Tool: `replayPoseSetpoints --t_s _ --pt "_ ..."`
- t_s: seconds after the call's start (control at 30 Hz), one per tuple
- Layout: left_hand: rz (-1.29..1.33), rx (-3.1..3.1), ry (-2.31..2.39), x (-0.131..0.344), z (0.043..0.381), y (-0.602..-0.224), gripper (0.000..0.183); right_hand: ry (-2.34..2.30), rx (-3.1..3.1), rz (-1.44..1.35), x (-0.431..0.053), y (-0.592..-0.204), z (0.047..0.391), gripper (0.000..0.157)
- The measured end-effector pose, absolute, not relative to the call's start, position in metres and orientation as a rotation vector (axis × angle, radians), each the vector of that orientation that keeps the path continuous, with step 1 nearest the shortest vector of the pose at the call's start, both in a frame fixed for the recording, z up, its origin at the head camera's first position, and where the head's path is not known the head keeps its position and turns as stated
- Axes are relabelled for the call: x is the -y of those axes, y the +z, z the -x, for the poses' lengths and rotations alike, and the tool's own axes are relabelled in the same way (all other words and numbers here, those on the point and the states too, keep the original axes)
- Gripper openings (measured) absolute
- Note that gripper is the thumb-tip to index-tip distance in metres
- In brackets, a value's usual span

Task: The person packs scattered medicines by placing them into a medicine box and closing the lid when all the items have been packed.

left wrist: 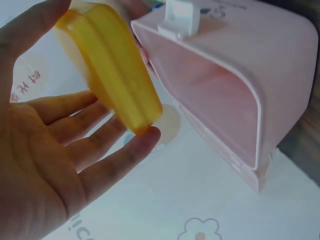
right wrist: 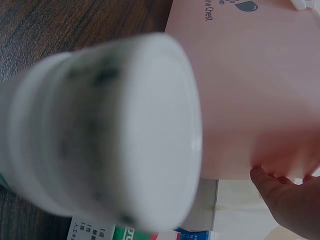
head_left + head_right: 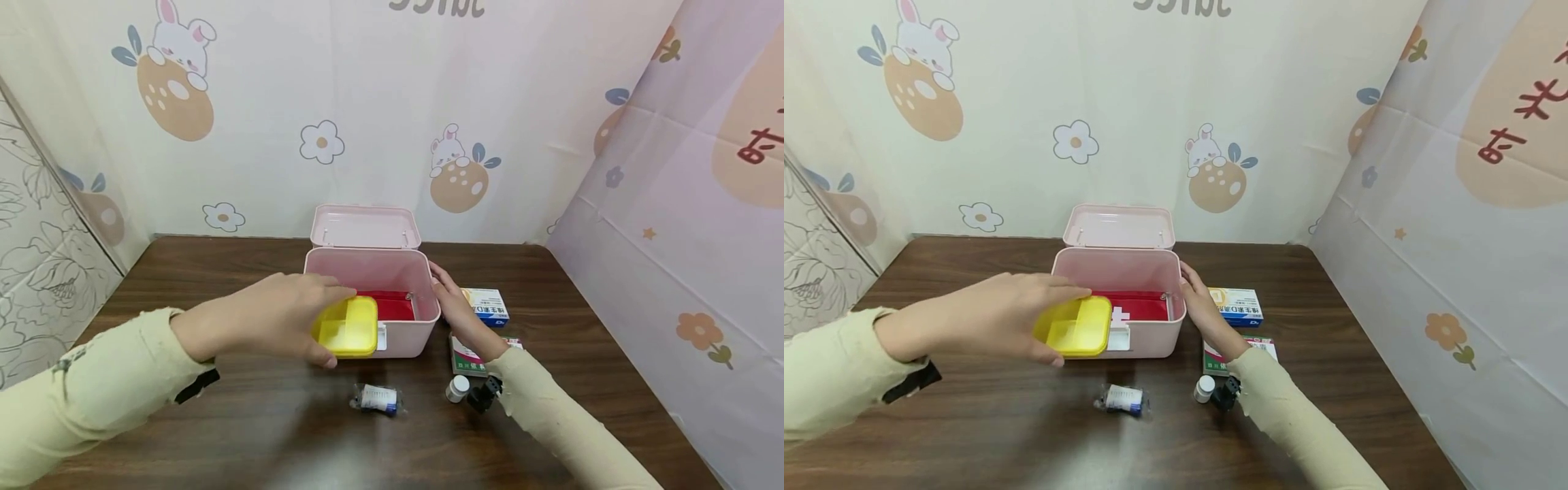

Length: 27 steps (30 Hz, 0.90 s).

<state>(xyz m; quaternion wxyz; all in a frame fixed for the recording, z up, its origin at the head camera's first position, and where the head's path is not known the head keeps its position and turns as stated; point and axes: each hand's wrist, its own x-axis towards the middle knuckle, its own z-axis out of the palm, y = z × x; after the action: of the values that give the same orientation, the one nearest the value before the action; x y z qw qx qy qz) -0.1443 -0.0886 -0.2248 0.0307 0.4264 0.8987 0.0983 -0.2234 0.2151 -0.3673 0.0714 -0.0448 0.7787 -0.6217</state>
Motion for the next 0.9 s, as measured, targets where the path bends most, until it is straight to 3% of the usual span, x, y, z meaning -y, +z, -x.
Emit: replayPoseSetpoints --t_s 0.37,0.9 --pt "-1.148 -2.684 0.371 0.073 0.19 -0.211 0.064 -1.838 -2.364 0.142 -0.214 -0.365 0.222 0.053" --pt "-1.01 -2.64 0.333 0.059 0.241 -0.221 0.071 -1.86 -2.357 0.155 -0.214 -0.365 0.222 0.053"
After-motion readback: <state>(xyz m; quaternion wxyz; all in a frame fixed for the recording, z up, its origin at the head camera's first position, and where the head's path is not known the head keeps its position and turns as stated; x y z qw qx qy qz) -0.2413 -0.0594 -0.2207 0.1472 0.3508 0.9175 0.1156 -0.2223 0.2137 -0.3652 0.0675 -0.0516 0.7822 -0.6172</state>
